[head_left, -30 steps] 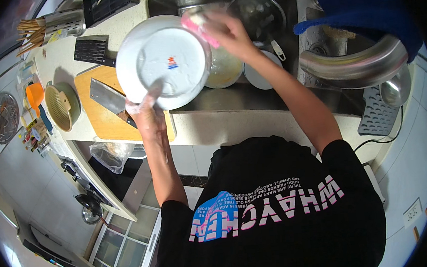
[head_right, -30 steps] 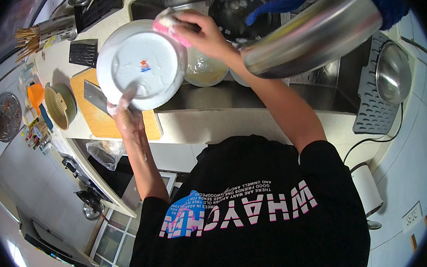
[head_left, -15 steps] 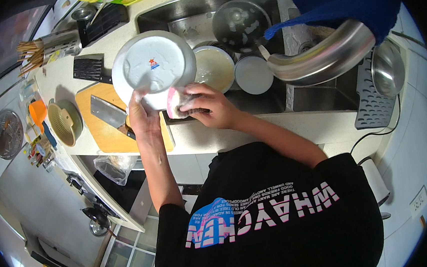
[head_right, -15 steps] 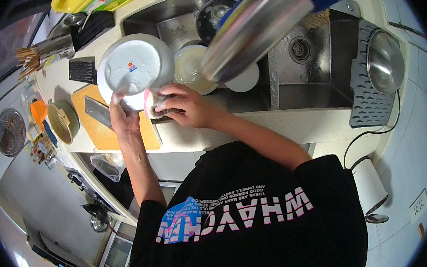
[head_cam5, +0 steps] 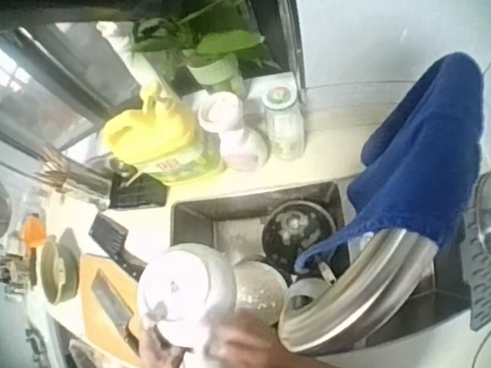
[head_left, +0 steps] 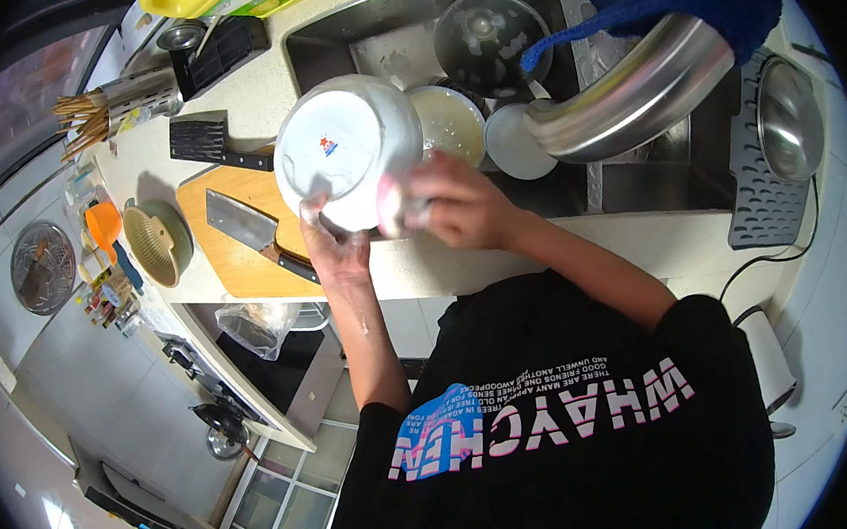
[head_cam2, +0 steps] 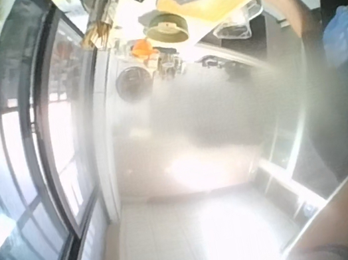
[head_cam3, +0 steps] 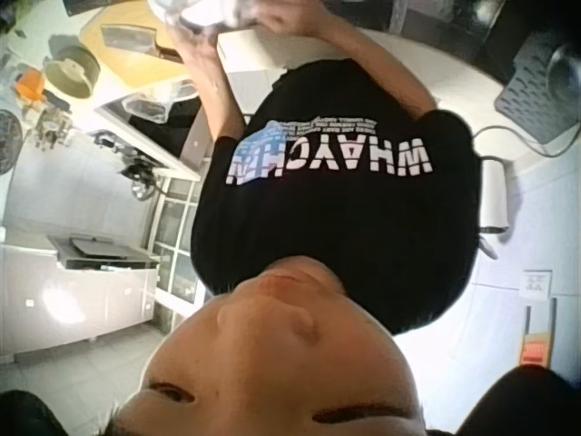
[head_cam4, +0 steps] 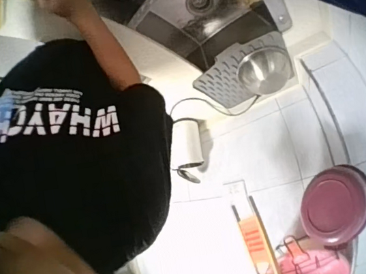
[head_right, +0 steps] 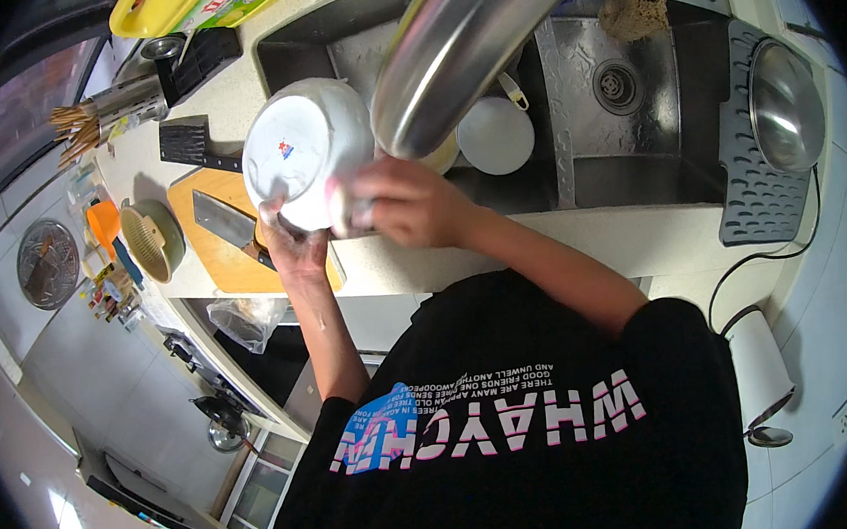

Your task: The person washes several dishes in a kitchen sink using a pink sponge and running water. They scrub and rinse a white bowl, a white plate, a small white bowl, and a metal pot, placing each item back into the sink after cleaning.

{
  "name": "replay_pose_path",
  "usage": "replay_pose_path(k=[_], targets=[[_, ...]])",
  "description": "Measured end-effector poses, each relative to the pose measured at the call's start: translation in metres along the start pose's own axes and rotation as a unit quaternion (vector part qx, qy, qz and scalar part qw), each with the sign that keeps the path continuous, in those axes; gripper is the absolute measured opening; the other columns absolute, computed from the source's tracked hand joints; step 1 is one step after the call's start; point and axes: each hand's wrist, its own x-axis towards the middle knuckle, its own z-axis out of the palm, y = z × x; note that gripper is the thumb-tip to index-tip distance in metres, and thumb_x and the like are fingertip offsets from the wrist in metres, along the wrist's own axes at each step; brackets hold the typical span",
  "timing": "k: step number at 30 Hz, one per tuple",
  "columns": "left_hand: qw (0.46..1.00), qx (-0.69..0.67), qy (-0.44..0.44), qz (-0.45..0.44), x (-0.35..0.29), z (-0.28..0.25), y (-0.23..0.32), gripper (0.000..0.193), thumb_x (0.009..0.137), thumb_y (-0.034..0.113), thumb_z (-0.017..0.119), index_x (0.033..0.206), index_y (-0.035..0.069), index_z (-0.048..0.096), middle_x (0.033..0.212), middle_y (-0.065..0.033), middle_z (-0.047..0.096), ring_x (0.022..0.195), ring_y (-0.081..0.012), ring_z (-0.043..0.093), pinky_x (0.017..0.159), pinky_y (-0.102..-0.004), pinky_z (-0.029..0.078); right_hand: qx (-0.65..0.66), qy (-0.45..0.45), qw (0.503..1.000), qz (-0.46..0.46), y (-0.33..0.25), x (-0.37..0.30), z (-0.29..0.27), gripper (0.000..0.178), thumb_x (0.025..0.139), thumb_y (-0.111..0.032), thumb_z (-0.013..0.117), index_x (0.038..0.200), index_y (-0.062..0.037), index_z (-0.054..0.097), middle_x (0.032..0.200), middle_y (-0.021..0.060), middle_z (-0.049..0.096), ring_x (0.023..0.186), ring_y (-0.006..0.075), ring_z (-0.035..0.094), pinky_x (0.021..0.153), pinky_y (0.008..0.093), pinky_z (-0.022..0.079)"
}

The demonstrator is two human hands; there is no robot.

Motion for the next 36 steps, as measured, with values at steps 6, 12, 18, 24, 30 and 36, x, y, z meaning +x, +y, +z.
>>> replay_pose_path(k=[6, 12, 18, 24, 30, 36], targets=[[0.999, -0.043, 0.002, 0.019, -0.015, 0.020, -0.011, 0.073, 0.064, 0.008, 0.059, 0.131, -0.001, 0.032, 0.122, -0.0160, 0.048, 0.112, -0.0319, 0.049, 0.097, -0.0438, 0.043, 0.044, 0.141, 0.969, 0.197, 0.003, 0.010, -0.002, 0.020, 0.065, 0.003, 0.067, 0.081, -0.0093, 0.066, 0.105, 0.0072, 0.057, 0.100, 0.0246, 0.056, 0.086, 0.0382, 0.047], [0.992, 0.047, 0.033, 0.110, -0.024, 0.022, -0.019, 0.058, 0.069, 0.003, 0.054, 0.122, -0.009, 0.037, 0.117, -0.0160, 0.049, 0.112, -0.0288, 0.049, 0.100, -0.0429, 0.041, 0.128, 0.036, 0.952, 0.275, 0.022, 0.051, -0.019, 0.022, 0.068, 0.000, 0.067, 0.089, -0.0061, 0.068, 0.104, 0.0099, 0.059, 0.096, 0.0262, 0.059, 0.081, 0.0348, 0.048], [0.995, 0.065, 0.031, 0.068, -0.034, -0.004, -0.029, 0.047, 0.071, 0.003, 0.053, 0.115, -0.010, 0.045, 0.111, -0.0156, 0.053, 0.105, -0.0257, 0.053, 0.095, -0.0390, 0.044, 0.026, -0.125, 0.991, 0.043, 0.035, 0.061, -0.006, 0.017, 0.069, -0.004, 0.068, 0.083, -0.0127, 0.069, 0.109, 0.0032, 0.060, 0.098, 0.0185, 0.060, 0.084, 0.0335, 0.050], [0.997, 0.050, 0.008, 0.055, -0.028, -0.030, -0.044, 0.037, 0.078, 0.003, 0.055, 0.113, -0.005, 0.049, 0.108, -0.0110, 0.054, 0.097, -0.0225, 0.055, 0.093, -0.0379, 0.045, -0.015, -0.120, 0.992, 0.027, 0.041, 0.064, 0.007, 0.026, 0.068, -0.003, 0.067, 0.090, -0.0148, 0.070, 0.112, 0.0030, 0.059, 0.088, 0.0194, 0.062, 0.081, 0.0328, 0.053], [0.996, 0.069, 0.032, 0.055, -0.022, -0.023, -0.052, 0.027, 0.075, 0.004, 0.056, 0.102, -0.002, 0.053, 0.105, -0.0101, 0.055, 0.098, -0.0236, 0.055, 0.092, -0.0393, 0.046, -0.078, -0.086, 0.991, -0.071, 0.035, 0.069, 0.009, 0.022, 0.071, -0.009, 0.068, 0.092, -0.0147, 0.070, 0.112, 0.0029, 0.059, 0.092, 0.0201, 0.061, 0.079, 0.0328, 0.051], [0.997, 0.036, 0.060, 0.030, -0.030, -0.011, -0.043, 0.045, 0.069, 0.004, 0.057, 0.112, -0.006, 0.046, 0.104, -0.0130, 0.053, 0.100, -0.0251, 0.054, 0.092, -0.0384, 0.047, 0.017, 0.028, 0.980, 0.195, 0.040, 0.040, -0.033, 0.024, 0.074, -0.003, 0.066, 0.098, -0.0062, 0.068, 0.109, 0.0175, 0.059, 0.069, 0.0210, 0.065, 0.061, 0.0267, 0.052]])
